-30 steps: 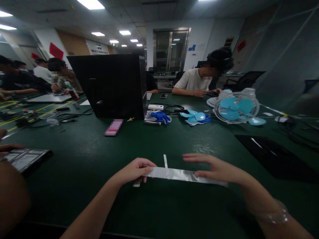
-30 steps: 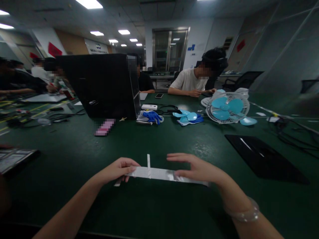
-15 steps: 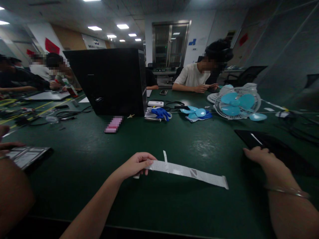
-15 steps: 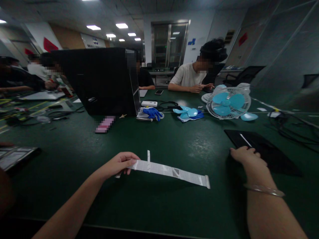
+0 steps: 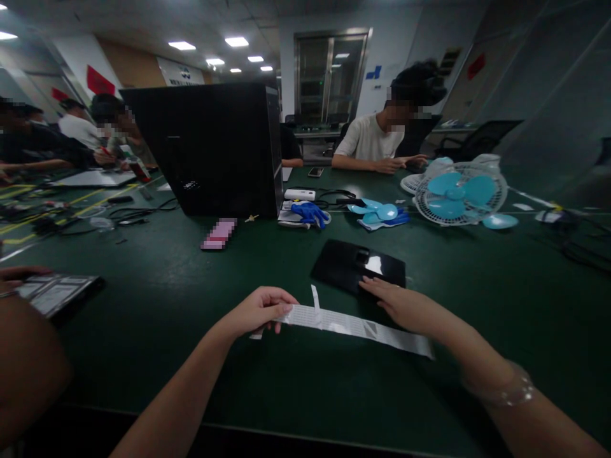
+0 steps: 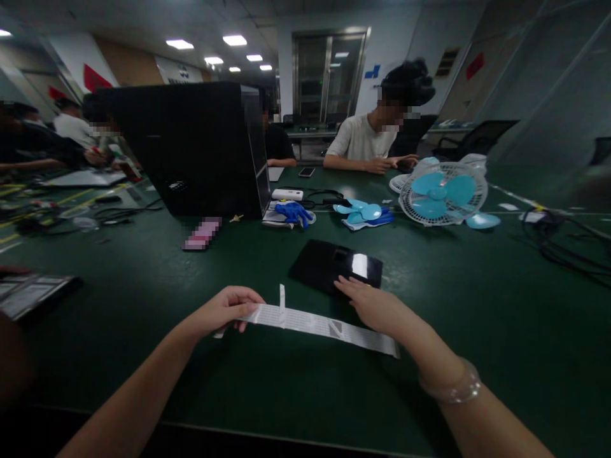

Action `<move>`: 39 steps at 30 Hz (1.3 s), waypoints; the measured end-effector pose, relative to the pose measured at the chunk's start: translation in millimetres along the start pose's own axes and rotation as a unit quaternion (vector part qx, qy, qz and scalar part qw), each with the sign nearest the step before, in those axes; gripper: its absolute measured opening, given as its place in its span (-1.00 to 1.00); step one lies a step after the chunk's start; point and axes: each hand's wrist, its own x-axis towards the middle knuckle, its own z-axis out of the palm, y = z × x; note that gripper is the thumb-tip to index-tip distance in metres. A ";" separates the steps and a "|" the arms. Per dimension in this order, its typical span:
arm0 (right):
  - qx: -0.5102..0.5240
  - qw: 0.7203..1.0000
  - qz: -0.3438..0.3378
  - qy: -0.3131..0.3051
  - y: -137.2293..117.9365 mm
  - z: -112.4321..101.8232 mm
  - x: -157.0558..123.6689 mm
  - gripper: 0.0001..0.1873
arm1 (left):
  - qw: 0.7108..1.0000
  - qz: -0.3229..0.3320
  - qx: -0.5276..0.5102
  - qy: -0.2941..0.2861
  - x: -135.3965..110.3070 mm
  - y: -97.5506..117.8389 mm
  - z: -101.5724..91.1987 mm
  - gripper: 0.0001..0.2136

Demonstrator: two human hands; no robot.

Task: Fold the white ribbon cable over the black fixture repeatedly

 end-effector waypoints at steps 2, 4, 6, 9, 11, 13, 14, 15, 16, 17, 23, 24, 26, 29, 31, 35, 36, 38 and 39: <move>0.014 0.997 -0.069 -0.037 -23.9 -2.4 -3.6 -0.35 | 1.000 -0.005 -0.001 0.000 0.0 -0.9 -0.8 -0.73; 0.031 0.990 -0.121 -0.059 -40.1 -4.6 -7.4 -0.36 | 1.000 -0.013 0.000 -0.001 0.1 -1.8 -1.3 -0.73; 0.048 0.987 -0.143 -0.063 -48.4 -7.1 -10.6 -0.36 | 1.000 -0.024 0.008 -0.002 0.2 -1.9 -1.4 -0.73; 0.080 0.984 -0.142 -0.068 -51.1 -13.8 -14.5 -0.39 | 0.999 -0.029 0.019 -0.001 0.0 -0.4 -1.2 -0.74; 0.122 0.982 -0.128 -0.066 -51.1 -20.0 -17.2 -0.45 | 1.000 -0.023 0.019 0.006 0.4 0.3 -0.7 -0.74; 0.169 0.976 -0.125 -0.050 -53.3 -25.4 -20.0 -0.45 | 1.000 -0.020 0.017 0.009 1.6 -0.4 0.1 -0.73; 0.188 0.972 -0.134 -0.038 -55.5 -27.2 -21.2 -0.41 | 1.000 -0.018 0.017 0.011 2.6 -1.3 0.7 -0.72; 0.200 0.968 -0.152 -0.028 -58.4 -28.0 -22.1 -0.38 | 1.000 -0.016 0.017 0.013 3.8 -2.5 1.2 -0.71; 0.202 0.963 -0.177 -0.021 -61.4 -28.1 -22.7 -0.36 | 1.000 -0.013 0.017 0.014 5.1 -3.9 1.8 -0.71; 0.195 0.959 -0.203 -0.014 -64.3 -27.4 -22.7 -0.36 | 1.000 -0.011 0.017 0.015 6.5 -5.3 2.2 -0.70; 0.035 0.970 -0.232 0.062 -59.0 -18.3 -15.0 -0.51 | 0.996 -0.020 0.053 0.066 11.0 -9.4 -0.1 -0.62; 0.016 0.971 -0.227 0.072 -54.9 -16.5 -13.3 -0.50 | 0.994 -0.020 0.076 0.080 10.7 -9.2 -1.1 -0.60; -0.017 0.971 -0.221 0.087 -47.1 -12.4 -10.2 -0.49 | 0.985 -0.025 0.132 0.104 9.3 -8.4 -2.7 -0.58; -0.060 0.968 -0.219 0.104 -40.4 -5.1 -6.8 -0.47 | 0.969 -0.028 0.207 0.135 6.7 -6.7 -3.0 -0.54; -0.082 0.966 -0.215 0.114 -39.1 -0.7 -5.2 -0.46 | 0.960 -0.028 0.241 0.139 5.6 -5.3 -1.8 -0.53; -0.108 0.968 -0.197 0.114 -39.9 3.8 -3.8 -0.41 | 0.952 -0.033 0.277 0.126 5.5 -3.5 0.9 -0.56; -0.105 0.969 -0.197 0.111 -40.2 3.9 -3.8 -0.40 | 0.952 -0.032 0.280 0.123 5.7 -3.4 1.4 -0.57; -0.089 0.971 -0.195 0.108 -41.3 3.2 -4.4 -0.40 | 0.952 -0.032 0.279 0.118 5.8 -3.3 2.0 -0.58; -0.080 0.972 -0.194 0.109 -42.1 2.4 -5.0 -0.40 | 0.953 -0.034 0.277 0.115 5.6 -3.1 2.2 -0.58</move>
